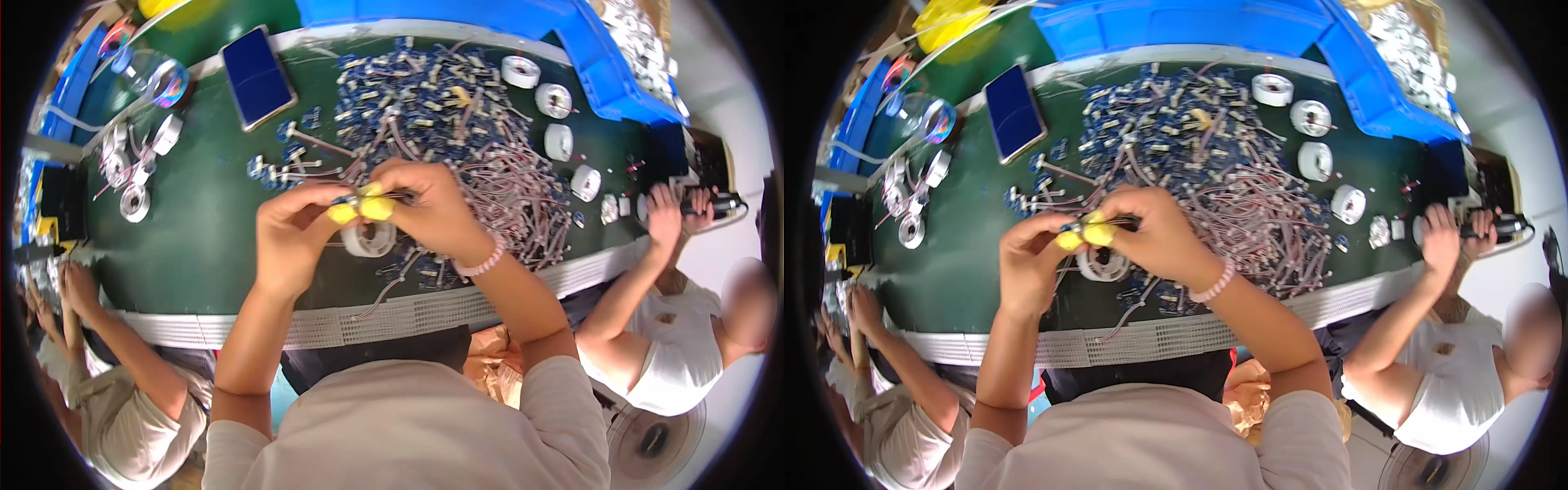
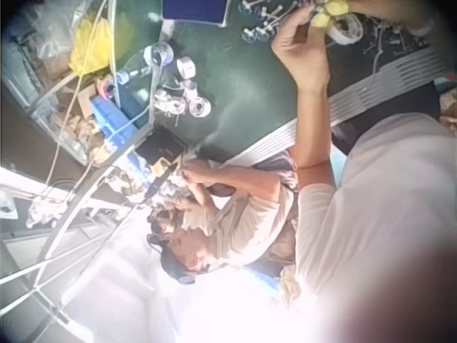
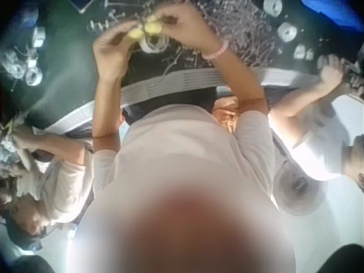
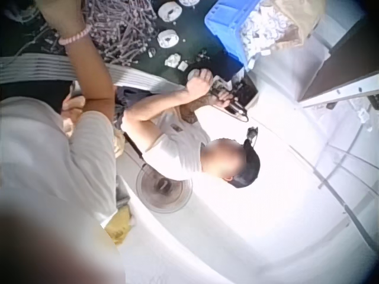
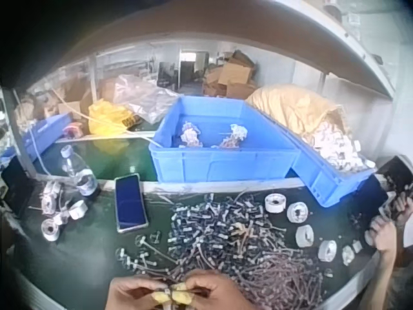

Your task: Assembling small electronic components and wiring harnesses at a factory workbench.

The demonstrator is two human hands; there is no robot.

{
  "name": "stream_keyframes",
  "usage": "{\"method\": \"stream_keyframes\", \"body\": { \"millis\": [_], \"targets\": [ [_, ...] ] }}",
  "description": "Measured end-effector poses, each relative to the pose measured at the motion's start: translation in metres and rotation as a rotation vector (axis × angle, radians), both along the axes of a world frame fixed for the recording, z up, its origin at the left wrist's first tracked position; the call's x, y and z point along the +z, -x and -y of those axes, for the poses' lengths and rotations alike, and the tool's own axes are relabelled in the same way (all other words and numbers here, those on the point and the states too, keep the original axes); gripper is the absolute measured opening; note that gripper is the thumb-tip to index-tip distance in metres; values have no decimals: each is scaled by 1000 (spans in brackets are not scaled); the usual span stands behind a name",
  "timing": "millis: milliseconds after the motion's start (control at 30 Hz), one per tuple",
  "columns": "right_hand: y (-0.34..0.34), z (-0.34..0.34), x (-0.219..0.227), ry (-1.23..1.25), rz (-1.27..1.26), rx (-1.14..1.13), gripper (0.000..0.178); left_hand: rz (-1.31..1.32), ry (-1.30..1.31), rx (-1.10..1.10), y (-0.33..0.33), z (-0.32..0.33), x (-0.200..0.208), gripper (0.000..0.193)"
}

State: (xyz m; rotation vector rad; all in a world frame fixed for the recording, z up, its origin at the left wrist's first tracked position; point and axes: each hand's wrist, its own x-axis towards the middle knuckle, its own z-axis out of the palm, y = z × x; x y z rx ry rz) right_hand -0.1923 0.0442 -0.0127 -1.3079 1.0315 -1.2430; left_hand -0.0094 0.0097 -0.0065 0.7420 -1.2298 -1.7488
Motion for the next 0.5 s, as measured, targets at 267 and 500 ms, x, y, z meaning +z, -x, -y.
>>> {"method": "stream_keyframes", "body": {
  "millis": [267,500],
  "targets": [
    [25,24,16,412,-451,-417,15,226,134,187,-30,4,23,18],
    [179,89,-2,212,-1168,-1137,20,598,428,696,-147,58,-1,21]
  ]
}}
